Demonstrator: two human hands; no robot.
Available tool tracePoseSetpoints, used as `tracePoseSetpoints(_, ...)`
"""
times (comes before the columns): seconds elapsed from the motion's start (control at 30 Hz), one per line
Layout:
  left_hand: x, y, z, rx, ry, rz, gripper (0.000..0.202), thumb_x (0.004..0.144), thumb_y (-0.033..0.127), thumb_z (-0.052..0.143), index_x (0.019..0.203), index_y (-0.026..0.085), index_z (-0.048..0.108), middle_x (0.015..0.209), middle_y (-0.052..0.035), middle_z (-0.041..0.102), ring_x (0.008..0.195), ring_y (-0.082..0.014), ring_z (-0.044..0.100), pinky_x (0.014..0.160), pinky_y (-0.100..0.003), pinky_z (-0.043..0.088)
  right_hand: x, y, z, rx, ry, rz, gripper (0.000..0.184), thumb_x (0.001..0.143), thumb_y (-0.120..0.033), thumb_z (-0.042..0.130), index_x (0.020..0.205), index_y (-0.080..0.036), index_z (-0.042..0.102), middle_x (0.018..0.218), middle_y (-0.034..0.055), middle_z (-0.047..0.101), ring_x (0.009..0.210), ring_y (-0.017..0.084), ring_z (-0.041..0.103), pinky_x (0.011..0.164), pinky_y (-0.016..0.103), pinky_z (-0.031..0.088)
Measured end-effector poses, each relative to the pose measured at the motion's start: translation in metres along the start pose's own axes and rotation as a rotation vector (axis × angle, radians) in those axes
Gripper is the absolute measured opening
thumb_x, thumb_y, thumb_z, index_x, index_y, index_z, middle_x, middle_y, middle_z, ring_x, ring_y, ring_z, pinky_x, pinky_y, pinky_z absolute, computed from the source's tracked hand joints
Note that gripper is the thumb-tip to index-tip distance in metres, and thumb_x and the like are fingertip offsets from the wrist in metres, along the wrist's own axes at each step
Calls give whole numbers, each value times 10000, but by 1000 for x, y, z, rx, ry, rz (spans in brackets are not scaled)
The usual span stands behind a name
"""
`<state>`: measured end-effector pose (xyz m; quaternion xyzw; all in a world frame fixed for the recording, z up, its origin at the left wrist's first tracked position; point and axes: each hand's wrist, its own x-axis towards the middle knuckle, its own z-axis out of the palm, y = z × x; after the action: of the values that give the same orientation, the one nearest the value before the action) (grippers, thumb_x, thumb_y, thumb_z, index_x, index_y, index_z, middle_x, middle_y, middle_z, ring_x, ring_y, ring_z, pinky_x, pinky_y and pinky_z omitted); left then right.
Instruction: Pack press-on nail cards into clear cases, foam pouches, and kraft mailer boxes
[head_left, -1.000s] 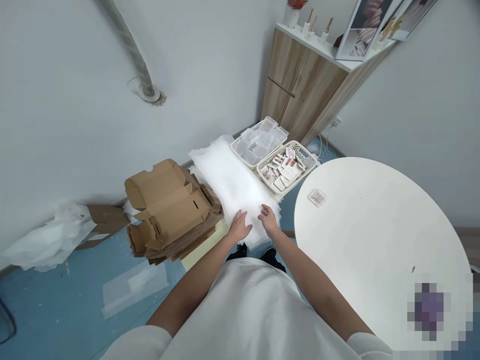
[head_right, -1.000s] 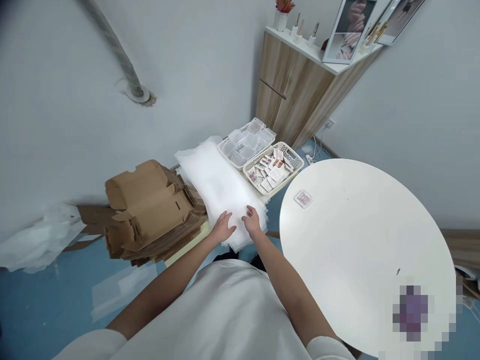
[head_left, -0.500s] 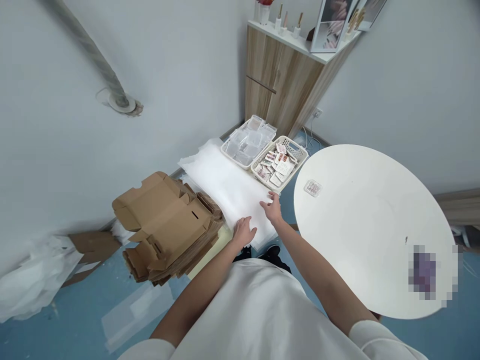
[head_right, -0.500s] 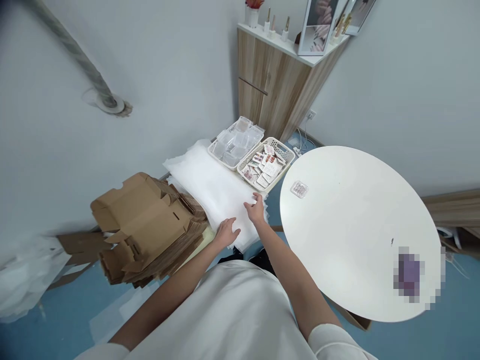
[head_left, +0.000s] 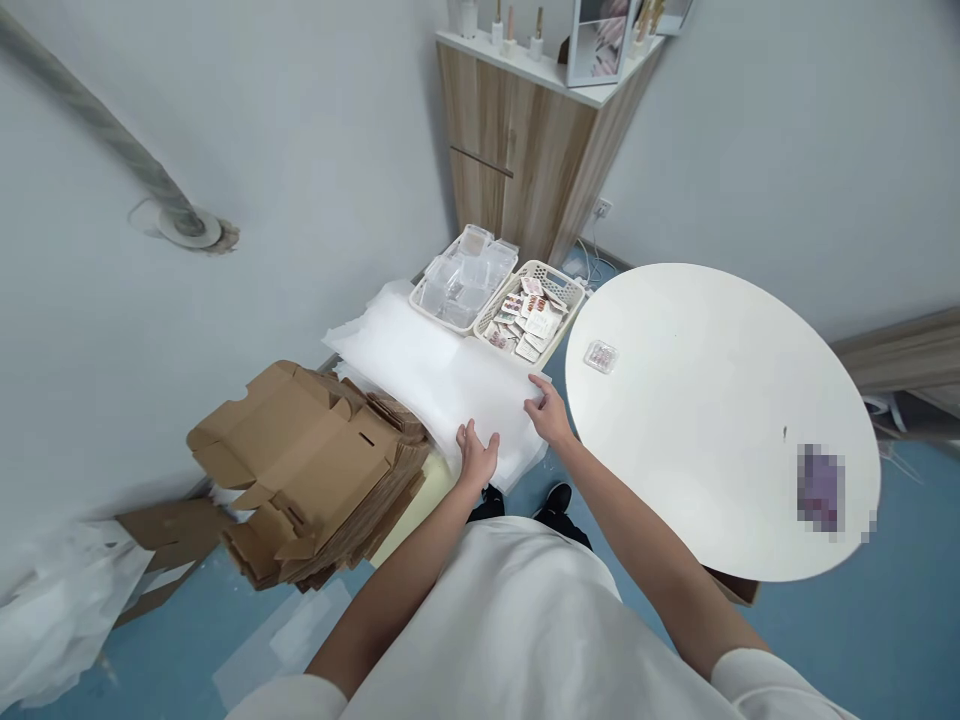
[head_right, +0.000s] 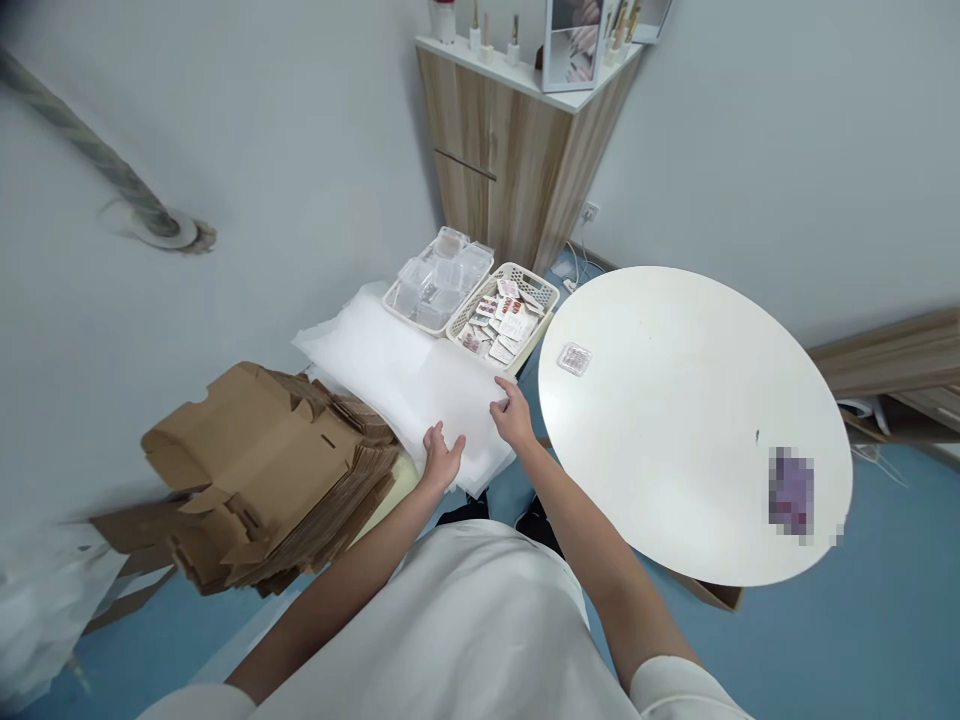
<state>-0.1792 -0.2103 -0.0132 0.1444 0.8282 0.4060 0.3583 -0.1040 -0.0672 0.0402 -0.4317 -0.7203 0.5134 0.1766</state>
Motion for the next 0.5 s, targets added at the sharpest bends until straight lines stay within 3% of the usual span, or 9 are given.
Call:
tracePoseSetpoints(0.13, -2, 22, 21, -301, -62, -145, 766, 754, 396, 531, 1334, 252, 51, 1413, -151, 79, 1183, -214, 406, 874, -304, 431, -18, 2, -31, -9, 196, -168, 466, 709, -221, 473, 1175, -220, 473, 1137, 70, 513, 653, 122, 490, 696, 322, 437)
tracePoseSetpoints(0.27, -8, 47, 52, -610, -228, -209, 821, 716, 325, 608, 1331, 289, 65, 1288, -121, 390, 1013, -167, 544, 750, -262, 485, -45, 16, -70, 34, 317, -218, 455, 728, -221, 476, 1182, -230, 445, 1152, 70, 498, 672, 110, 509, 701, 324, 451)
tracePoseSetpoints(0.37, -15, 64, 80, -598, -253, -97, 763, 684, 233, 641, 1307, 256, 200, 1132, -104, 532, 871, -147, 596, 718, -267, 488, -67, 36, -103, 79, 415, -193, 415, 721, -243, 502, 1135, -217, 482, 1095, 70, 527, 685, 108, 521, 685, 309, 459)
tracePoseSetpoints(0.5, -26, 80, 120, -427, -335, 123, 715, 659, 148, 629, 1283, 197, 284, 981, -83, 597, 822, -149, 598, 732, -286, 478, -98, 72, -151, 170, 572, -15, 315, 703, -320, 539, 989, -190, 561, 912, 50, 587, 646, 114, 513, 592, 275, 445)
